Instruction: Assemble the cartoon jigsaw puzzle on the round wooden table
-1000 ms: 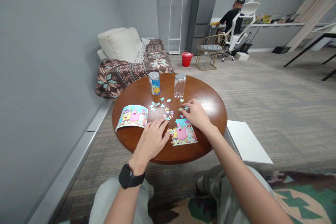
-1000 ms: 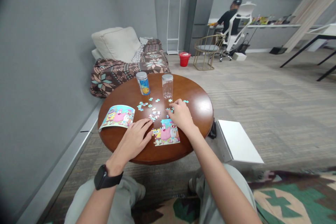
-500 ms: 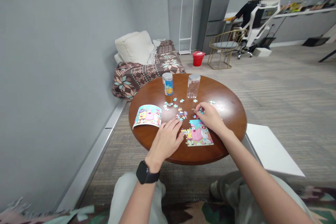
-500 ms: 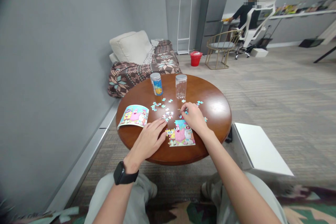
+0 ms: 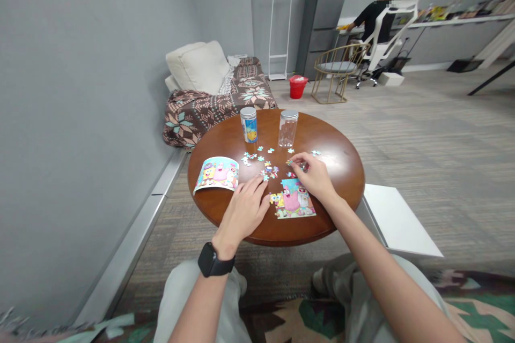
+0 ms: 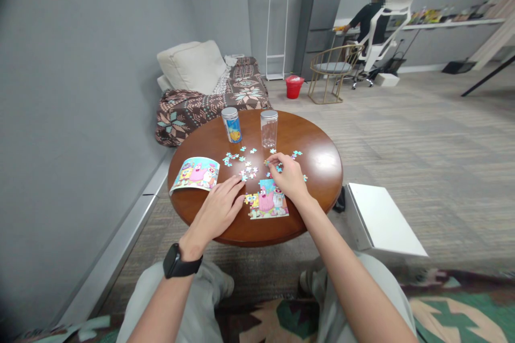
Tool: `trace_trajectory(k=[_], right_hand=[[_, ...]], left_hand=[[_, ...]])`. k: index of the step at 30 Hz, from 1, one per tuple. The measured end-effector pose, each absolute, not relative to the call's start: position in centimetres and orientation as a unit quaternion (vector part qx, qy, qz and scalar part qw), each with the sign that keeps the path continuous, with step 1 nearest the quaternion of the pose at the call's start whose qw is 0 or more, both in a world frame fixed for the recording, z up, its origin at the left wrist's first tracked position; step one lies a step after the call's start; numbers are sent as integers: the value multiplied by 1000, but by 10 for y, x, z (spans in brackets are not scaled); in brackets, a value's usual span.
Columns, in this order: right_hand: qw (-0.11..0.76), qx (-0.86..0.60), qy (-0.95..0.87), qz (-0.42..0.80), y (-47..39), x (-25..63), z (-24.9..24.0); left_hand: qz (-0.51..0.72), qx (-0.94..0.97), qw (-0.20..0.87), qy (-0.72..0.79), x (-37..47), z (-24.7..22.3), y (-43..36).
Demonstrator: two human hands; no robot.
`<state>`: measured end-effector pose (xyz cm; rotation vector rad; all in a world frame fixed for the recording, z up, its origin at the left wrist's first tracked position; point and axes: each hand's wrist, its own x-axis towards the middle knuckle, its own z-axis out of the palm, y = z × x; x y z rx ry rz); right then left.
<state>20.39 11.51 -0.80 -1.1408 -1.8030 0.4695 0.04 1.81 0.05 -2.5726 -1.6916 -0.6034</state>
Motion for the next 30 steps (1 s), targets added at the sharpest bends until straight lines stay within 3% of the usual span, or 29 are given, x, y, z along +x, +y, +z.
trace_trajectory(k=[21,30], right_hand=[[449,-469,-726,226,119,204,-19],[458,-433,-755,183,118,204,-15]], left_hand=[[-198,-804,16,-561,0,-3,20],[-187,-808,3,-558,-1,-4,20]])
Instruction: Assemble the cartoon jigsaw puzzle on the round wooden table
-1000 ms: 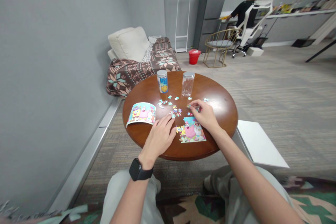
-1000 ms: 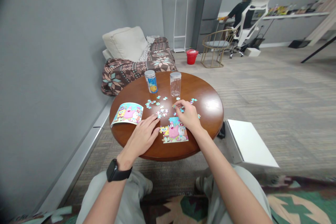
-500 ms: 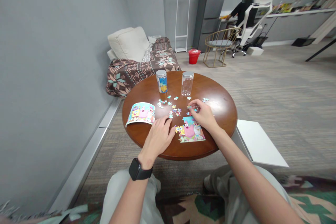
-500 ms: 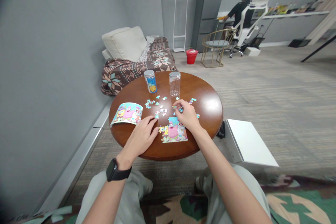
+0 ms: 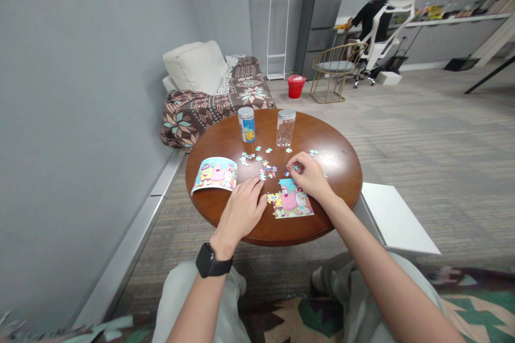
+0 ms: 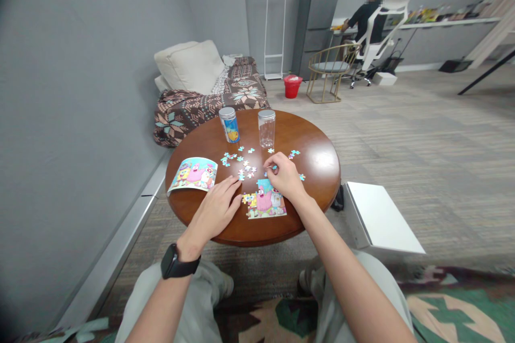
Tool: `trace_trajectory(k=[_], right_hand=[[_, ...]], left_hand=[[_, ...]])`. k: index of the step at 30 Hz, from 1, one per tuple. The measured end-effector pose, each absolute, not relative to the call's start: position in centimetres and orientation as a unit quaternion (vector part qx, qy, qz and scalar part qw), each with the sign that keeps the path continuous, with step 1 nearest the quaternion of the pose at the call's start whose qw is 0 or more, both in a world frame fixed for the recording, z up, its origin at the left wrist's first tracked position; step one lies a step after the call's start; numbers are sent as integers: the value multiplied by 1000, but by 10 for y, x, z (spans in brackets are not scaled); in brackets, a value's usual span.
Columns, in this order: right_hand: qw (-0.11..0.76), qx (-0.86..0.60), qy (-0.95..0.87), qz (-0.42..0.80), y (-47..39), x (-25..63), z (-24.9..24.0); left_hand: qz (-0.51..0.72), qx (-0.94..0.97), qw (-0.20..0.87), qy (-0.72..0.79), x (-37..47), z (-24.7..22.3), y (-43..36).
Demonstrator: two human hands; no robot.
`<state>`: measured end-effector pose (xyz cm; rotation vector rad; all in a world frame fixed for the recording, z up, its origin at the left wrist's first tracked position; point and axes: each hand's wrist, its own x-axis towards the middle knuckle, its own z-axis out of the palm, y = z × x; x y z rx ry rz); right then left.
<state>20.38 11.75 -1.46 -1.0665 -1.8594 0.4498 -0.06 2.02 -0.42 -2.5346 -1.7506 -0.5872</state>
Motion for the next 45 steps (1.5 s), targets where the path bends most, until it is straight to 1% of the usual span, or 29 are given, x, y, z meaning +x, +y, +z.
trace_trajectory(k=[7,21,24,28,31,34,38,41,45], right_hand=[[474,-420,-751,188,118,202,-15],[470,-396,-752,238,120,202,-21],[502,-421,-718,236,119,203,-17],[588,-471,-608,252,120,210,-10],[612,-491,-563,261,122,216,-8],[601,-483,-569,285,124,216,-12],[547,-477,-608,321,123,211,-17],[507,-485,-648,296,121,208,-17],[497,-487,-666,267,120,208,-16]], left_hand=[[-188,-807,6,-560,0,-4,21],[-192,-804,19,-563,-1,-6,20],[-195,-804,23,-561,-1,-6,20],[-189,-804,21,-563,-1,-6,20],[-193,-805,19,-561,-2,-7,20],[-195,-804,19,-562,-2,-7,20],[-194,-802,20,-564,-1,-5,20],[-196,-804,21,-562,-1,-4,19],[-194,-803,19,-564,0,-2,19]])
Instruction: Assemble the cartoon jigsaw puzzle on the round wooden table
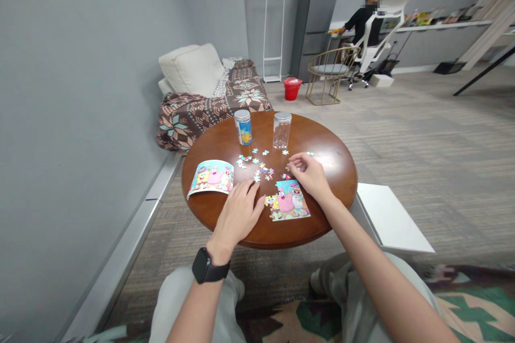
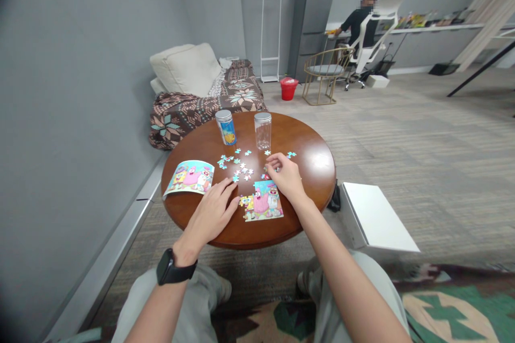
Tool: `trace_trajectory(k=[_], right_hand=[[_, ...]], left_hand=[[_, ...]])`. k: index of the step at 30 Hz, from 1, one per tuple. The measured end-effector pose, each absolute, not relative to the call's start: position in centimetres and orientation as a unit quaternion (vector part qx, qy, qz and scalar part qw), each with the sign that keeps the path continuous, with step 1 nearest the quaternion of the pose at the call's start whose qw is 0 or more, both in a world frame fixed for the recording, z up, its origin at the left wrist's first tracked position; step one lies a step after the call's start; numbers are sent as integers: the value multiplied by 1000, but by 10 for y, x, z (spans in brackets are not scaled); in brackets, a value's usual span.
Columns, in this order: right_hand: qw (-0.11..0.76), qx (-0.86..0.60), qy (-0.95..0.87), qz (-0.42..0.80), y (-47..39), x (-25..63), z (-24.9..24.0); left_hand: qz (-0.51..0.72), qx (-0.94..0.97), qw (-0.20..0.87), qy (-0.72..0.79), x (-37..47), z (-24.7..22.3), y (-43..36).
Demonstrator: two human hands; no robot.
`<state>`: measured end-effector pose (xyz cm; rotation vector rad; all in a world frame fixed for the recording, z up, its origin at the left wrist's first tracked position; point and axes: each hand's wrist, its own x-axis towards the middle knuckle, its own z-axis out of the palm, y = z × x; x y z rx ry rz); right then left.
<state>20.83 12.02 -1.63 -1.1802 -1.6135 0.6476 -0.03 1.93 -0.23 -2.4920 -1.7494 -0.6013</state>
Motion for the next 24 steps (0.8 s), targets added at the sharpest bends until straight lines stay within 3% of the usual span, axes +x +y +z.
trace_trajectory(k=[8,17,24], right_hand=[[481,-469,-714,197,122,210,-16],[485,-470,-681,283,122,207,-21],[471,-483,-702,228,122,207,-20]], left_hand=[[-200,-803,16,-561,-1,-4,19],[-197,-804,14,-561,0,-4,20],[-213,-794,-5,-569,-1,-5,20]])
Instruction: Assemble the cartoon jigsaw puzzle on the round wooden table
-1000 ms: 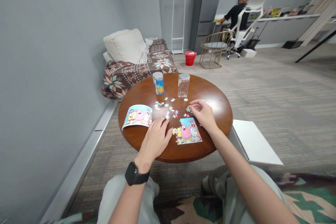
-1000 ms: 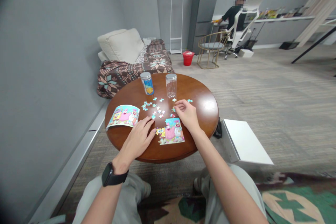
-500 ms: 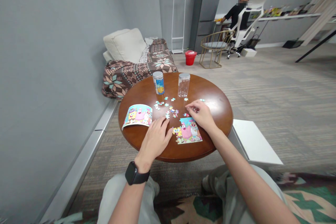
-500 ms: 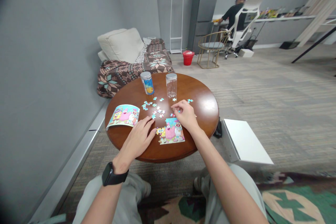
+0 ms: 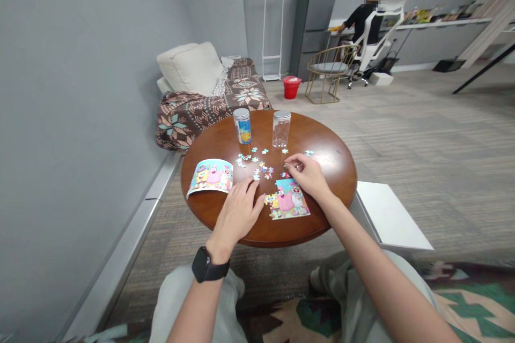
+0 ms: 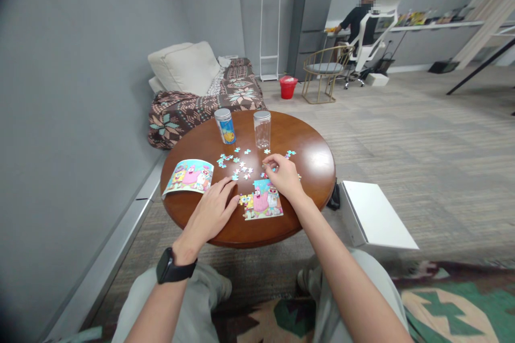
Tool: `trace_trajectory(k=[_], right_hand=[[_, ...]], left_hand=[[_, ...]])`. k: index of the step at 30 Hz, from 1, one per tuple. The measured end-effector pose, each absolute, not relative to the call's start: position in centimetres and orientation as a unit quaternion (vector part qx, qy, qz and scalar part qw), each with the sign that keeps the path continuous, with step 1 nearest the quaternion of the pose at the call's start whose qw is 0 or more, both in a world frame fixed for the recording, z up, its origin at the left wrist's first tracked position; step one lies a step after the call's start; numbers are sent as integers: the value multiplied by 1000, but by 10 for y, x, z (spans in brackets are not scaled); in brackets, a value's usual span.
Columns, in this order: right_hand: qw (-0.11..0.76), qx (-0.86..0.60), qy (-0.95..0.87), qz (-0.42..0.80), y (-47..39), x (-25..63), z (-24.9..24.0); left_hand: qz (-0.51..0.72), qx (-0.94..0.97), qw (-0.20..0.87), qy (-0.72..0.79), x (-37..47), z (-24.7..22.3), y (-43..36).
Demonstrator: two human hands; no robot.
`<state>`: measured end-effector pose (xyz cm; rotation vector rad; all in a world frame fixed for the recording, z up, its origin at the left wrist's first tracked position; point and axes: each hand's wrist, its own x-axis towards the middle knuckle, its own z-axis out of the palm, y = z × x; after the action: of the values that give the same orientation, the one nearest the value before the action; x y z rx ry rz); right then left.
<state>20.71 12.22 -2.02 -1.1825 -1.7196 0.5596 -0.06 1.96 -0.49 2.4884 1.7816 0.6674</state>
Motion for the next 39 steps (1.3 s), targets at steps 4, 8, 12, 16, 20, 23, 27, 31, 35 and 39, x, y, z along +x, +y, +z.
trace_trajectory(k=[4,8,12,16,20,23,27,31,35,39], right_hand=[[474,-478,-709,211,124,209,-22],[459,-492,-710,207,125,210,-24],[450,-511,-704,202,125,211,-24],[447,-515,-702,206,125,211,-25],[447,-516,-698,214,125,211,-25],[447,-514,-701,210,126,211,-26],[429,-519,-711,204,126,212,-27],[392,-542,-721,183,126,212,-27],[378,-549,-731,149,125,211,-28],[376,-546,-736,138,126,211,-29]], left_hand=[[227,777,17,587,-2,-1,27],[226,756,-39,613,-5,2,43],[194,761,-91,612,-11,0,55],[148,774,-75,611,-14,2,56],[145,753,-78,637,-14,6,56],[157,746,-90,641,-15,5,57],[153,742,-74,649,-16,4,57],[156,739,-52,654,-15,6,57],[175,738,-28,652,-15,8,57],[199,733,-4,650,-16,7,58]])
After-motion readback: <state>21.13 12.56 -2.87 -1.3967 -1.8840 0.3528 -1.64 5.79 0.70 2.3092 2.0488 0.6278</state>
